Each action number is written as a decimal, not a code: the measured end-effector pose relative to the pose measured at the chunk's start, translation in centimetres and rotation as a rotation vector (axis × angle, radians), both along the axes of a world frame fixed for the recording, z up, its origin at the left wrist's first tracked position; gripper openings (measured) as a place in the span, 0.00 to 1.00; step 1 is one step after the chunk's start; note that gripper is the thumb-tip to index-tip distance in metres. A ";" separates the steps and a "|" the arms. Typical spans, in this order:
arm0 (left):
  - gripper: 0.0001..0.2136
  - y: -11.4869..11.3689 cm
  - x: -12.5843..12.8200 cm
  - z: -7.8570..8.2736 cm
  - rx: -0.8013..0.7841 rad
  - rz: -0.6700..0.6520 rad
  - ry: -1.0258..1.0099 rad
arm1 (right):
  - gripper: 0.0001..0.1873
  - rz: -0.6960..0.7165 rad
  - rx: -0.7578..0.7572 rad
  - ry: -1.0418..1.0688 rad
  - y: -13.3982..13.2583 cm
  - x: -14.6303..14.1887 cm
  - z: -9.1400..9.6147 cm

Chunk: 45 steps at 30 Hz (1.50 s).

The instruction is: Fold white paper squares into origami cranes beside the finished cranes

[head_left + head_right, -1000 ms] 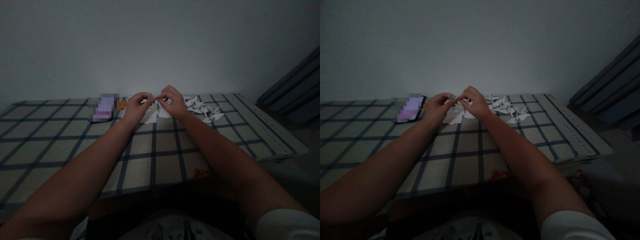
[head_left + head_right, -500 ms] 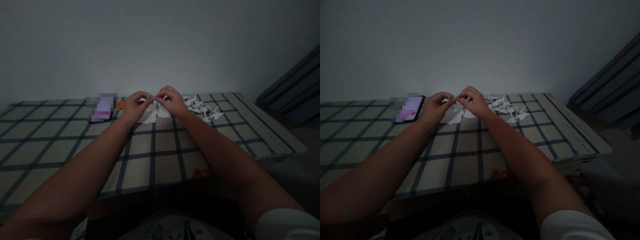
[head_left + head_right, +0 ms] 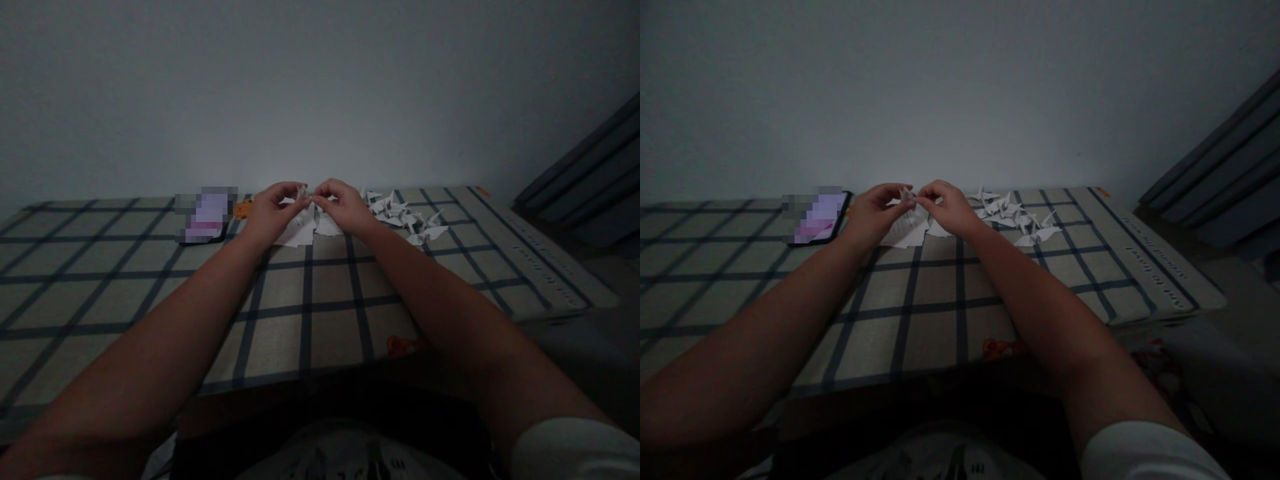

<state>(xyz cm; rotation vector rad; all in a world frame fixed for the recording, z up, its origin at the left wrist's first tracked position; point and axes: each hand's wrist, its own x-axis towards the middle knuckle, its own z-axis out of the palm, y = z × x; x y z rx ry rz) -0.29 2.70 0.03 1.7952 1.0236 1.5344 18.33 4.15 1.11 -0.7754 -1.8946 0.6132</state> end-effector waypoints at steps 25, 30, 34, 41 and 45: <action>0.14 0.9 0.1 -1.1 -0.136 0.041 -0.130 | 0.04 0.067 -0.338 0.316 0.3 -0.2 -0.5; 0.16 -0.1 0.4 -0.8 -0.142 0.088 0.048 | 0.05 -0.038 -0.130 0.153 0.6 0.0 -0.9; 0.20 -0.7 0.7 -0.4 -0.159 0.083 0.064 | 0.04 -0.048 -0.082 0.070 0.1 0.2 -0.6; 0.17 0.4 0.6 -0.8 -0.151 0.031 -0.100 | 0.05 -0.029 -0.186 0.220 0.7 -0.1 -0.9; 0.13 0.9 0.9 -0.9 -0.208 -0.024 -0.379 | 0.06 0.056 -0.430 0.468 1.3 -0.5 -1.2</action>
